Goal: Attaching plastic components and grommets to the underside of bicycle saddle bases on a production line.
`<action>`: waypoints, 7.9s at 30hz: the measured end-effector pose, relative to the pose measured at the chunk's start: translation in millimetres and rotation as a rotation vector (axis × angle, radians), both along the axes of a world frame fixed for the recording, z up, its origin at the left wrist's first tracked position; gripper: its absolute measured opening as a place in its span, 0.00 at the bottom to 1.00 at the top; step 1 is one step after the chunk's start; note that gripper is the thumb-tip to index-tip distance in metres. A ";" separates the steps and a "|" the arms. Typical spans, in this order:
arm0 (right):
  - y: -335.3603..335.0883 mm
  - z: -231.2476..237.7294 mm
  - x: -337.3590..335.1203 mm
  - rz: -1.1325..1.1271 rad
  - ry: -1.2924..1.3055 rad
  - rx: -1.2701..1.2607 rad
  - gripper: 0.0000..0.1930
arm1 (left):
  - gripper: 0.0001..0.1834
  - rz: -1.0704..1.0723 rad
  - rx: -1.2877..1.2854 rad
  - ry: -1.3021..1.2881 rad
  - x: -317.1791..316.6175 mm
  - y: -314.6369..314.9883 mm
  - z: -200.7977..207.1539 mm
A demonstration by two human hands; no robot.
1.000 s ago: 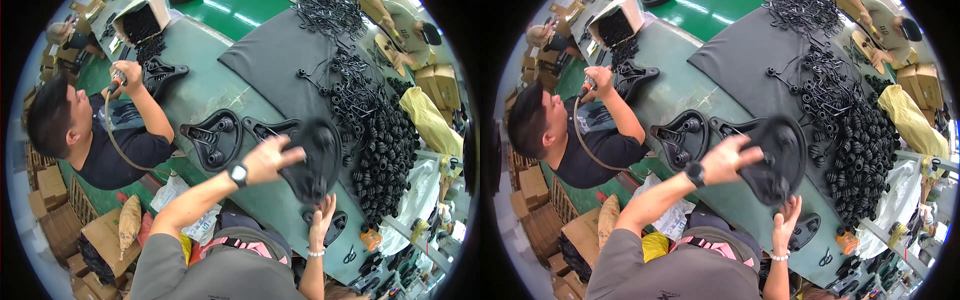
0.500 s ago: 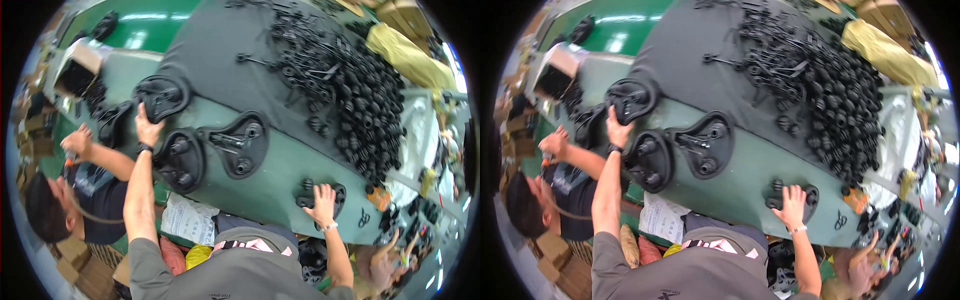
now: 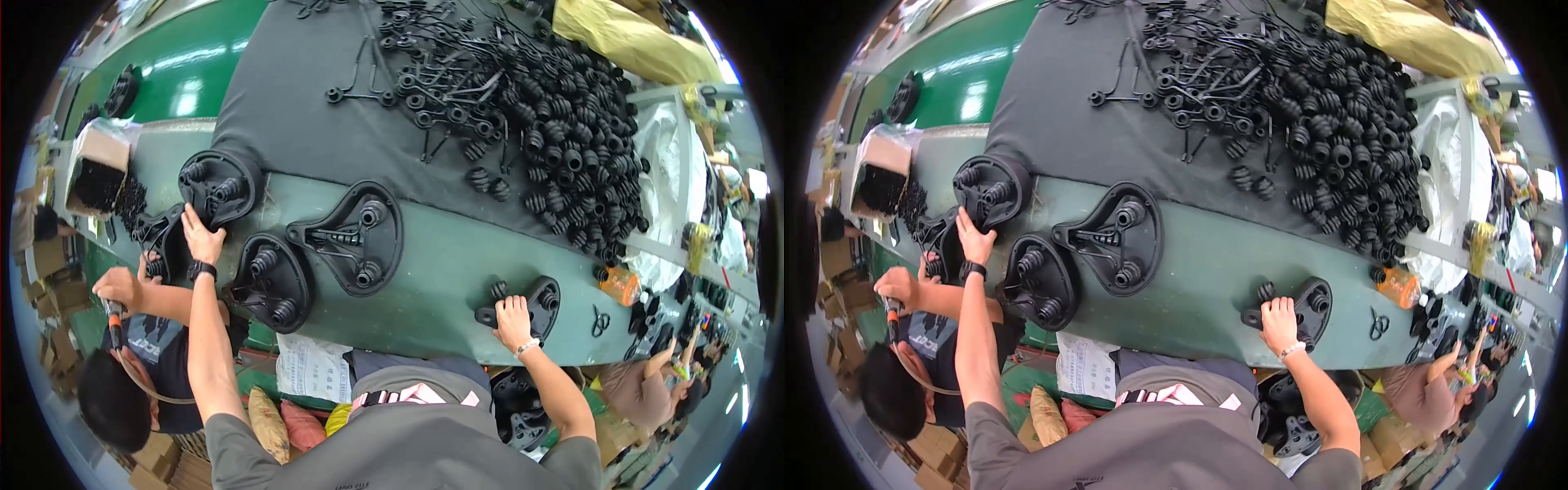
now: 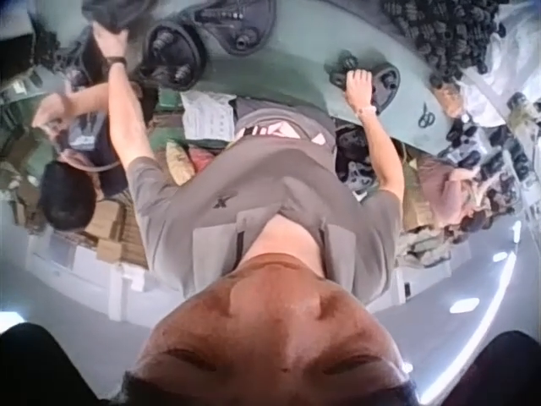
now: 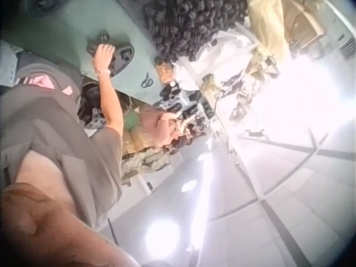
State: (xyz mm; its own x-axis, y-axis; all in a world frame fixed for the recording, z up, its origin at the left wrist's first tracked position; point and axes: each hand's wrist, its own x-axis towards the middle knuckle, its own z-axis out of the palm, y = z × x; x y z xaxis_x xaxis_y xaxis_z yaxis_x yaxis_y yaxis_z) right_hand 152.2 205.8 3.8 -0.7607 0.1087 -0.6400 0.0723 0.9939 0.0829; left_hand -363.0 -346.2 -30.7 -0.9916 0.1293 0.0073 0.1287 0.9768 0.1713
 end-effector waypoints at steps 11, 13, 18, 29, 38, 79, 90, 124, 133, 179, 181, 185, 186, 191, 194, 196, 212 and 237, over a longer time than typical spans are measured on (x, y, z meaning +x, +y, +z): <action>-74.8 11.5 -75.5 -0.259 0.134 -0.225 0.35 | 0.22 -0.818 0.670 -0.286 226.4 346.2 75.9; -69.5 6.7 -76.9 -0.243 0.165 -0.262 0.35 | 0.24 -0.816 0.617 -0.518 267.4 389.1 49.0; -4.6 6.8 -100.6 -0.555 0.461 -0.155 0.26 | 0.26 -0.500 0.776 -0.337 270.7 454.4 5.2; 84.0 -53.1 -74.3 -0.840 0.851 -0.461 0.13 | 0.39 -0.223 0.503 -0.035 76.9 506.6 2.9; 98.8 -60.0 -47.4 -0.654 0.776 -0.325 0.16 | 0.21 -0.557 0.127 -0.166 36.6 505.4 9.0; -72.5 30.3 6.6 -0.157 0.457 -0.253 0.14 | 0.39 -0.908 0.391 -0.556 392.4 310.6 3.9; -83.5 11.6 12.2 -0.169 0.672 -0.267 0.13 | 0.40 -0.871 0.274 -0.597 397.1 318.7 9.8; -109.2 -25.9 136.0 -1.849 0.703 -0.912 0.67 | 0.63 -0.668 0.129 -0.347 465.7 480.0 14.2; -112.1 -34.5 134.7 -1.778 0.656 -0.987 0.71 | 0.56 -0.705 0.148 -0.529 456.4 479.0 22.2; -93.7 27.6 120.3 -1.292 0.602 -0.450 0.43 | 0.54 -0.957 0.415 -0.679 402.8 436.7 75.2; -109.2 19.8 137.4 -1.385 0.520 -0.541 0.44 | 0.51 -0.928 0.287 -0.582 430.3 465.5 61.0; -119.6 11.5 131.4 -1.555 0.484 -0.669 0.39 | 0.31 -0.817 0.287 -0.489 453.9 478.6 21.4; -115.6 8.7 131.3 -1.553 0.496 -0.651 0.37 | 0.27 -0.833 0.313 -0.428 455.4 482.5 22.1; -109.8 1.8 131.0 -1.546 0.497 -0.685 0.32 | 0.28 -0.833 0.163 -0.381 458.3 499.1 17.1; -106.3 5.6 118.3 -1.644 0.604 -0.690 0.37 | 0.37 -0.843 0.224 -0.329 450.1 491.1 16.0; -109.5 7.4 112.3 -1.747 0.679 -0.730 0.47 | 0.54 -0.878 0.270 -0.366 440.0 486.0 25.1; -101.1 -13.2 136.6 -1.572 0.726 -1.230 0.59 | 0.61 -0.687 0.394 -0.734 406.3 432.3 77.2; -313.0 -18.9 -484.4 -1.501 0.490 -1.207 0.67 | 0.18 0.458 1.078 0.066 145.6 62.8 77.4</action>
